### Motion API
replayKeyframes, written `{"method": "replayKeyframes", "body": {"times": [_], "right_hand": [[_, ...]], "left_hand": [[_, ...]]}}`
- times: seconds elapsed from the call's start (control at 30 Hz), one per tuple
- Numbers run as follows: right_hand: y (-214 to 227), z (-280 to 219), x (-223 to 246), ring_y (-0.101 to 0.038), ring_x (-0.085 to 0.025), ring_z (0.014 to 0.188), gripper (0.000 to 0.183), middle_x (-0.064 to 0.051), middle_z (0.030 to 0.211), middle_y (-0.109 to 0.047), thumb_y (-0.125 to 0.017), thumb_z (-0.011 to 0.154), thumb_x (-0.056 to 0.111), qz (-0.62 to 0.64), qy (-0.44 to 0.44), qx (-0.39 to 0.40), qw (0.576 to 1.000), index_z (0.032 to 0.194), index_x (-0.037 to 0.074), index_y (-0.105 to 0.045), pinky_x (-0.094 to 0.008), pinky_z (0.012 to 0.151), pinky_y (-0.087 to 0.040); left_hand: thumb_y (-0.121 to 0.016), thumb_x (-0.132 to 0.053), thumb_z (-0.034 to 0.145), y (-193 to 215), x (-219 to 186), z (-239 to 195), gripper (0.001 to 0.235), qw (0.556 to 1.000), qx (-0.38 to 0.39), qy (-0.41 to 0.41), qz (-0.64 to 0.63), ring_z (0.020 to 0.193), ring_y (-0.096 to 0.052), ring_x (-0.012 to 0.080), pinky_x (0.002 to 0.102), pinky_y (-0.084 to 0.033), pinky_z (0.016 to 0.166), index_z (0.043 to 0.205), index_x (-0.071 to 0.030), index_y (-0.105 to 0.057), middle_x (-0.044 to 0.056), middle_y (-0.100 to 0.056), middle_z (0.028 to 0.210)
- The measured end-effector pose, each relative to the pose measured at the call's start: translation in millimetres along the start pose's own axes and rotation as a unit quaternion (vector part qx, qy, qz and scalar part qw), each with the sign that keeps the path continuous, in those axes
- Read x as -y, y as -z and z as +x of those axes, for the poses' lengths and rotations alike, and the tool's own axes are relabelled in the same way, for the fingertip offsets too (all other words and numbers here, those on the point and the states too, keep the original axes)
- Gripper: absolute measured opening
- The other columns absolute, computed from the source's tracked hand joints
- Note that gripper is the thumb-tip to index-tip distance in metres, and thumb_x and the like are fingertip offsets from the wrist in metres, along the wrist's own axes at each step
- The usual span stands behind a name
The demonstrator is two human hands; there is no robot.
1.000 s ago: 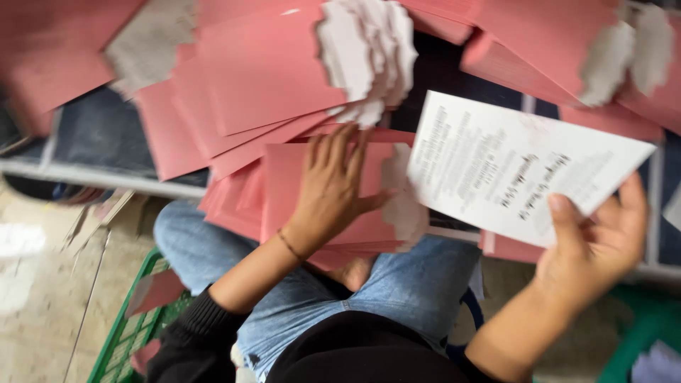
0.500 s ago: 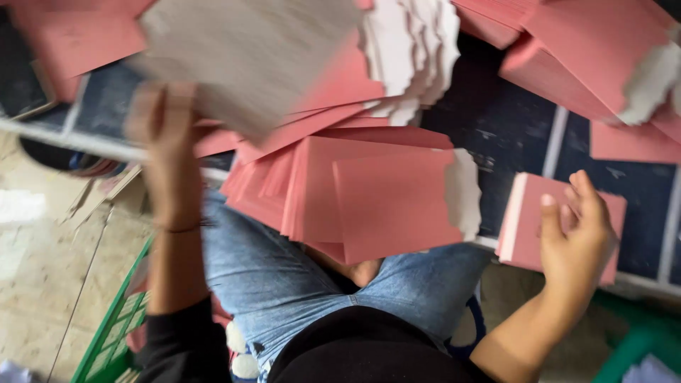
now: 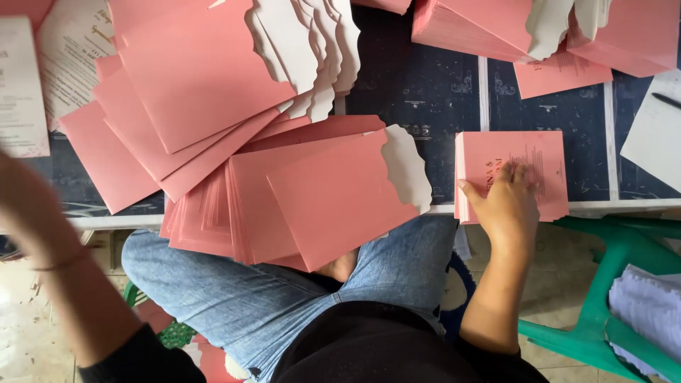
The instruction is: Inserting printed invitation cards into pink envelopes at a print shop.
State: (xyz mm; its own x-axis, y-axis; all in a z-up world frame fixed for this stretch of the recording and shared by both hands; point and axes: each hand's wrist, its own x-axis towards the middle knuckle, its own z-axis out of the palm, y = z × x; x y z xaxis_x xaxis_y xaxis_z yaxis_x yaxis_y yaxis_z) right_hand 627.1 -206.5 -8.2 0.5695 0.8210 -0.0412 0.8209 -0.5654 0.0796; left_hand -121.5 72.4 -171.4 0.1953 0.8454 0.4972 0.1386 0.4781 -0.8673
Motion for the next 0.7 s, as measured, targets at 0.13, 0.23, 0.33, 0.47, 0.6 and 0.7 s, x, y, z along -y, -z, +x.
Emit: {"method": "replayKeyframes", "body": {"times": [0.13, 0.23, 0.33, 0.47, 0.6, 0.7], "right_hand": [[17.7, 1.0, -6.3, -0.071, -0.050, 0.109, 0.078, -0.031, 0.144, -0.062, -0.064, 0.104, 0.055, 0.033, 0.025, 0.047, 0.998, 0.151, -0.006, -0.056, -0.059, 0.087, -0.059], [41.6, -5.6, -1.4, -0.072, -0.050, 0.090, 0.050, -0.026, 0.115, -0.071, -0.061, 0.103, 0.027, 0.065, 0.039, 0.033, 0.997, 0.147, 0.003, -0.061, -0.060, 0.077, -0.057], [72.4, -18.2, 5.1, -0.072, -0.052, 0.077, 0.047, -0.027, 0.096, -0.078, -0.059, 0.097, 0.000, 0.102, 0.061, -0.055, 0.991, 0.143, 0.005, -0.066, -0.060, 0.069, -0.055], [123.5, -41.5, 19.3, -0.075, -0.038, 0.094, 0.033, -0.032, 0.119, -0.076, -0.062, 0.104, -0.014, 0.349, 0.124, -0.156, 0.916, 0.137, -0.014, -0.061, -0.046, 0.076, -0.056], [121.7, -42.1, 11.1, -0.062, -0.018, 0.104, 0.030, -0.024, 0.131, -0.067, -0.059, 0.115, -0.013, 0.583, 0.118, -0.138, 0.792, 0.143, -0.011, -0.050, -0.025, 0.097, -0.050], [114.7, -30.6, 7.6, -0.067, -0.022, 0.113, 0.053, -0.030, 0.144, -0.067, -0.066, 0.108, -0.011, 0.642, 0.150, -0.144, 0.738, 0.157, -0.009, -0.045, -0.026, 0.103, -0.054]], "left_hand": [[-0.071, 0.011, 0.102, 288.3, 163.6, 85.3, 0.055, 0.555, -0.028, 0.074, -0.828, 0.131, -0.052, 0.0464, 0.054, -0.045, 0.115, 0.149, 0.013, -0.041, 0.031, -0.049, 0.143], [-0.070, -0.004, 0.084, 408.0, 189.6, 70.4, 0.064, 0.472, -0.028, -0.091, -0.876, 0.128, -0.050, 0.0441, 0.052, -0.041, 0.110, 0.146, 0.005, -0.052, 0.025, -0.050, 0.144], [-0.076, -0.050, 0.094, 477.3, 168.3, 47.0, 0.070, 0.557, -0.078, -0.180, -0.807, 0.110, -0.058, 0.0337, 0.041, -0.051, 0.091, 0.138, 0.004, -0.063, 0.019, -0.060, 0.131], [-0.063, -0.083, 0.092, 516.9, 149.9, 42.3, 0.106, 0.702, -0.083, -0.203, -0.678, 0.119, -0.049, 0.0400, 0.059, -0.040, 0.108, 0.140, 0.012, -0.062, 0.027, -0.056, 0.134], [-0.071, -0.080, 0.085, 511.7, 131.0, 47.8, 0.106, 0.701, -0.055, -0.183, -0.687, 0.114, -0.049, 0.0381, 0.065, -0.037, 0.110, 0.138, 0.013, -0.064, 0.026, -0.057, 0.131], [-0.080, -0.065, 0.082, 500.0, 125.8, 50.5, 0.097, 0.632, -0.074, -0.190, -0.748, 0.104, -0.048, 0.0382, 0.066, -0.037, 0.108, 0.137, 0.012, -0.063, 0.026, -0.055, 0.125]]}}
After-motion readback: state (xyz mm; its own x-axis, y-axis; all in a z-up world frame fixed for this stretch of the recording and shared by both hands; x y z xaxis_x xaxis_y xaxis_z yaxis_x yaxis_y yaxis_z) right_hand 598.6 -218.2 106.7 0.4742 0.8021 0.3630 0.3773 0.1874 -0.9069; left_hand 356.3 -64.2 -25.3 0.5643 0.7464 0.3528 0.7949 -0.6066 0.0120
